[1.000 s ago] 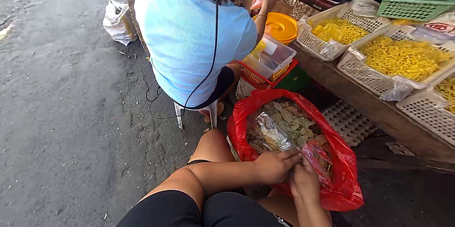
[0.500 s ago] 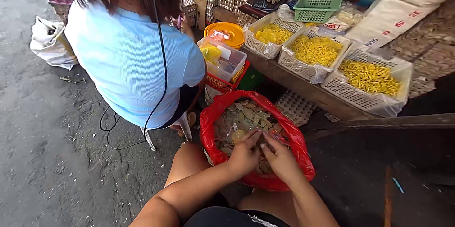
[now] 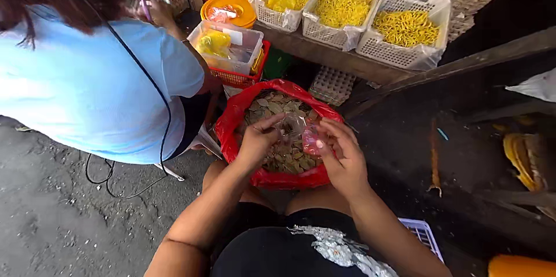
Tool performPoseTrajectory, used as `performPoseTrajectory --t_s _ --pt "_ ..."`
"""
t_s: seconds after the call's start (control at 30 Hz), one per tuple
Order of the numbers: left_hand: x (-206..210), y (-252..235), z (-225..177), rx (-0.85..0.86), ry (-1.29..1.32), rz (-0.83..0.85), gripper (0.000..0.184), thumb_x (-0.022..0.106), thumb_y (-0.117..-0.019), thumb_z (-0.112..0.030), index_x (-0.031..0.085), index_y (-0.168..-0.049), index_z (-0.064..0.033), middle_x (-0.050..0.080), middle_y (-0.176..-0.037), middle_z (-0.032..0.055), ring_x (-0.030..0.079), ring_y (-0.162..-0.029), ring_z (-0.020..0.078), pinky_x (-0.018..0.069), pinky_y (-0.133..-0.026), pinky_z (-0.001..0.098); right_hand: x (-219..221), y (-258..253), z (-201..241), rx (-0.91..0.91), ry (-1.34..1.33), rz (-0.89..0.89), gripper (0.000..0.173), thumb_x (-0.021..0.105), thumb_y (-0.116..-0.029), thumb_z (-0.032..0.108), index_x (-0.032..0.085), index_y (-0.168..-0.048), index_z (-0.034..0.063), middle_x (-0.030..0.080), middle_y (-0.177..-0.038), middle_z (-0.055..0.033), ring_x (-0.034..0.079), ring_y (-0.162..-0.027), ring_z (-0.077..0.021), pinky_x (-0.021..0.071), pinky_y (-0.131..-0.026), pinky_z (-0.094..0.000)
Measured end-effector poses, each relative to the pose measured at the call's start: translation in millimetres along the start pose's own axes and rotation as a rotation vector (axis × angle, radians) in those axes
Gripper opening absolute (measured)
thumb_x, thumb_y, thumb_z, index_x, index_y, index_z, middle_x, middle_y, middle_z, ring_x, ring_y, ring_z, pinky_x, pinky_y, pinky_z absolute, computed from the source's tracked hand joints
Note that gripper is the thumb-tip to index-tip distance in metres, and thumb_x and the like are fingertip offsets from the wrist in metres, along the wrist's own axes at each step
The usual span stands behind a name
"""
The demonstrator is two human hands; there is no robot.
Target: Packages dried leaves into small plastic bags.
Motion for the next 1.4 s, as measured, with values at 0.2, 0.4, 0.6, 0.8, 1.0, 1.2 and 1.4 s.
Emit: performPoseTrajectory --t_s 0.2,0.4,0.6,0.8,1.0,1.2,1.4 --pt "9 -3 -22 0.100 -0.031 0.047 0.043 0.062 -0.0924 0.010 0.065 -0.134 -0.0010 0.075 -0.096 0.0085 0.061 -0.060 0.0046 0.0508 -0.055 0.0171 -6 -4 5 -0.039 0.037 -0.072 0.037 0.062 -0.1017 0.022 0.061 -0.133 0.0026 0.055 -0.141 -0.0164 0.063 -0.117 -0.0158 0.0579 -0.093 -0.0303" --pt "21 11 -34 0.150 -0.214 0.191 0.045 0.064 -0.0932 0.002 0.064 -0.137 -0.0059 0.072 -0.118 0.0064 0.066 -0.070 0.0072 0.0564 -0.062 0.0206 38 5 -23 0.178 0.107 0.100 0.022 0.061 -0.1004 0.020 0.075 -0.107 0.0040 0.068 -0.124 -0.0187 0.068 -0.112 -0.0247 0.0573 -0.094 -0.0402" --pt "-30 16 -17 0.178 -0.086 -0.093 0.036 0.053 -0.0991 -0.004 0.062 -0.134 -0.0103 0.070 -0.116 0.0032 0.068 -0.079 0.0098 0.0586 -0.068 0.0259 23 13 -19 0.116 0.064 0.121 0.028 0.055 -0.1052 0.019 0.074 -0.118 0.0040 0.072 -0.113 -0.0126 0.068 -0.108 -0.0153 0.0565 -0.095 -0.0356" --pt "-26 16 58 -0.024 0.008 -0.155 0.047 0.059 -0.0978 -0.022 0.052 -0.138 0.0003 0.064 -0.127 0.0101 0.065 -0.110 0.0164 0.0554 -0.094 0.0344 14 4 -19 0.417 -0.341 0.139 0.027 0.050 -0.1065 0.015 0.071 -0.102 -0.0018 0.071 -0.093 -0.0013 0.068 -0.089 -0.0020 0.0590 -0.086 -0.0251" --pt "15 27 81 -0.253 0.605 -0.008 0.032 0.067 -0.0955 -0.011 0.053 -0.123 -0.0019 0.074 -0.103 0.0128 0.074 -0.092 0.0232 0.0630 -0.083 0.0409 22 4 -38 0.520 -0.737 0.059 0.026 0.046 -0.1072 0.015 0.070 -0.103 0.0089 0.074 -0.101 0.0021 0.071 -0.094 -0.0082 0.0593 -0.089 -0.0328" --pt "-1 17 54 -0.038 0.403 -0.117 0.024 0.065 -0.0897 0.010 0.061 -0.112 0.0049 0.075 -0.097 0.0104 0.074 -0.090 0.0186 0.0620 -0.087 0.0385 -8 -24 -48 0.345 -0.735 -0.154 0.039 0.048 -0.1074 0.039 0.062 -0.132 0.0130 0.070 -0.128 -0.0032 0.069 -0.114 -0.0173 0.0582 -0.097 -0.0374" --pt "15 31 64 -0.117 0.507 0.082 0.037 0.067 -0.0908 -0.005 0.056 -0.126 -0.0022 0.074 -0.107 0.0065 0.073 -0.097 0.0179 0.0610 -0.089 0.0394 61 52 -51 0.505 -0.731 0.108 0.083 0.076 -0.0837 0.059 0.045 -0.142 0.0074 0.068 -0.126 0.0051 0.065 -0.115 -0.0064 0.0560 -0.100 -0.0327"
Point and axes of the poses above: each hand's wrist, its own y-axis away from the middle knuckle, its own x-axis out of the palm, z = x × y, the point moved 6 cm from there along -y, towards the middle knuckle
